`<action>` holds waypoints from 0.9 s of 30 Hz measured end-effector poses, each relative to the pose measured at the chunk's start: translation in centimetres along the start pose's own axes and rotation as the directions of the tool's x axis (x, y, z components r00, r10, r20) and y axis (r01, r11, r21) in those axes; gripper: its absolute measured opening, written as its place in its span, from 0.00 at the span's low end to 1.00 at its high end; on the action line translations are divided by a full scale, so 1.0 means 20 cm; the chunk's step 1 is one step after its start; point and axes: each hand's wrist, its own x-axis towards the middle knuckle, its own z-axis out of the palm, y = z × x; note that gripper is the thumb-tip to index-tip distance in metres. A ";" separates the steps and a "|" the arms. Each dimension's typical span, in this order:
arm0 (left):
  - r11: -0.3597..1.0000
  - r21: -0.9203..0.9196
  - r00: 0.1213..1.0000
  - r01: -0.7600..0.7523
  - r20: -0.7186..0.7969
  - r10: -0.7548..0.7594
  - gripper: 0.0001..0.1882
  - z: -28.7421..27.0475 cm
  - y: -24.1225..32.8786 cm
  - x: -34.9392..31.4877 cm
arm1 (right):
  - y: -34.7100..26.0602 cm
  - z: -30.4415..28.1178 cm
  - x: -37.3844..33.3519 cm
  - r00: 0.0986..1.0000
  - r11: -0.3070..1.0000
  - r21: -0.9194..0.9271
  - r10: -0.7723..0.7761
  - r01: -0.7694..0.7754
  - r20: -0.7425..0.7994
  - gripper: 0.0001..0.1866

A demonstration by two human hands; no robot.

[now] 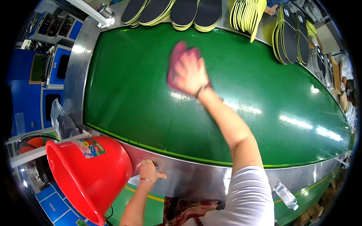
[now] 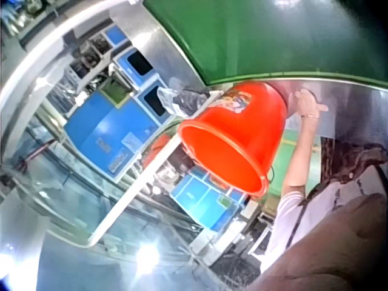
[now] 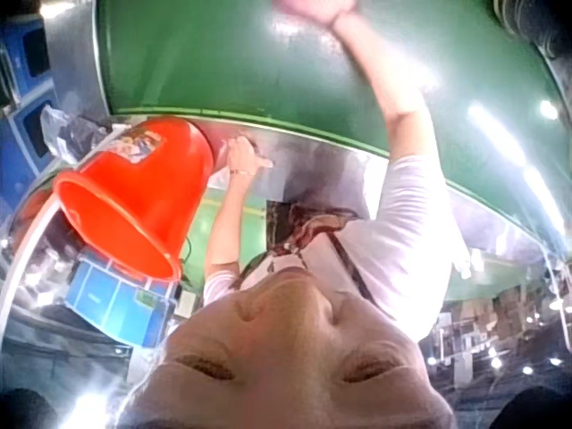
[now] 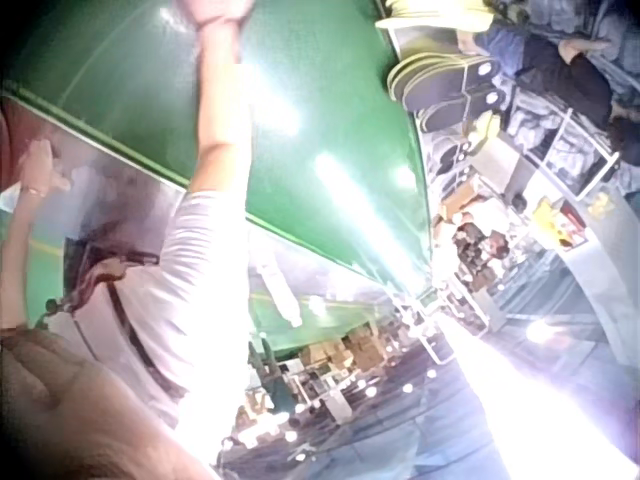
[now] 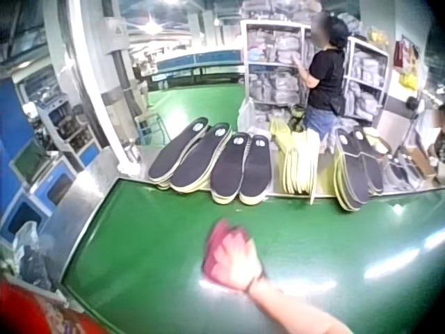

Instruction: The person wipes down a green conveyor belt using a cloth, then rinses the cloth in a red bucket of water and continues wiping the belt.

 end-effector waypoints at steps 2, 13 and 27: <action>0.999 -0.025 1.000 0.019 0.001 -0.019 0.46 0.02 -0.02 0.00 | -0.31 -0.16 -0.29 0.901 0.914 0.224 -0.384 0.339 0.202 0.31; 0.997 -0.003 0.989 0.081 0.125 -0.080 0.50 0.04 -0.01 0.03 | 0.73 -0.32 -0.93 0.624 0.630 -0.253 0.773 -0.734 0.113 0.30; 0.998 0.055 0.992 0.010 0.126 -0.017 0.53 0.01 -0.02 0.02 | -0.46 -0.12 -0.35 0.588 0.409 0.596 -0.798 0.691 -0.134 0.29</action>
